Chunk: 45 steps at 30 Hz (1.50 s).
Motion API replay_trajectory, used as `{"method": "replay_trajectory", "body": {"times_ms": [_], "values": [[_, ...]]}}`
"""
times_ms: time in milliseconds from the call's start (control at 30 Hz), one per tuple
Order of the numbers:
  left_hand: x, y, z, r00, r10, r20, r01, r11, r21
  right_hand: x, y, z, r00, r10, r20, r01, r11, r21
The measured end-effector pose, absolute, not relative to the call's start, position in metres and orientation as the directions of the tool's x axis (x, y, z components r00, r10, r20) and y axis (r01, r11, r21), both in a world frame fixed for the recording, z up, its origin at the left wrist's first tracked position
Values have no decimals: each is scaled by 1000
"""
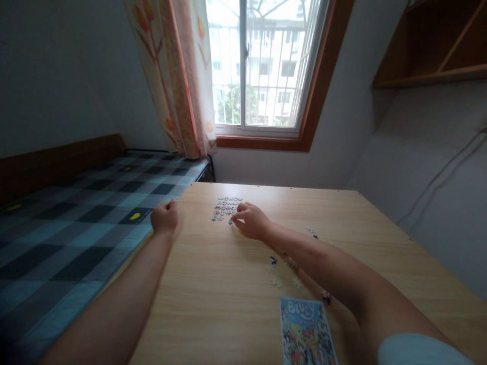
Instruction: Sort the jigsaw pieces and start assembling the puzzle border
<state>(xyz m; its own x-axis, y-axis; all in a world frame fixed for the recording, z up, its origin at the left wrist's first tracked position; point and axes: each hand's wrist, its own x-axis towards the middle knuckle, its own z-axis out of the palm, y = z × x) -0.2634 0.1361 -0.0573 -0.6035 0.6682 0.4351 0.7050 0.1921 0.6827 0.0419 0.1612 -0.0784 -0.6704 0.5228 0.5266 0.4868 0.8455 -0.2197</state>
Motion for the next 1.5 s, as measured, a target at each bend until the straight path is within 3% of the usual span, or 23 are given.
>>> {"method": "replay_trajectory", "body": {"times_ms": [400,1500], "values": [[-269,138,-63,-603,663,444,708,189,680,32,178,-86,-645,545,536,549,818,-172],[-264,138,-61,-548,700,458,741,151,654,35,179,-89,-686,435,583,434,888,-151]]}}
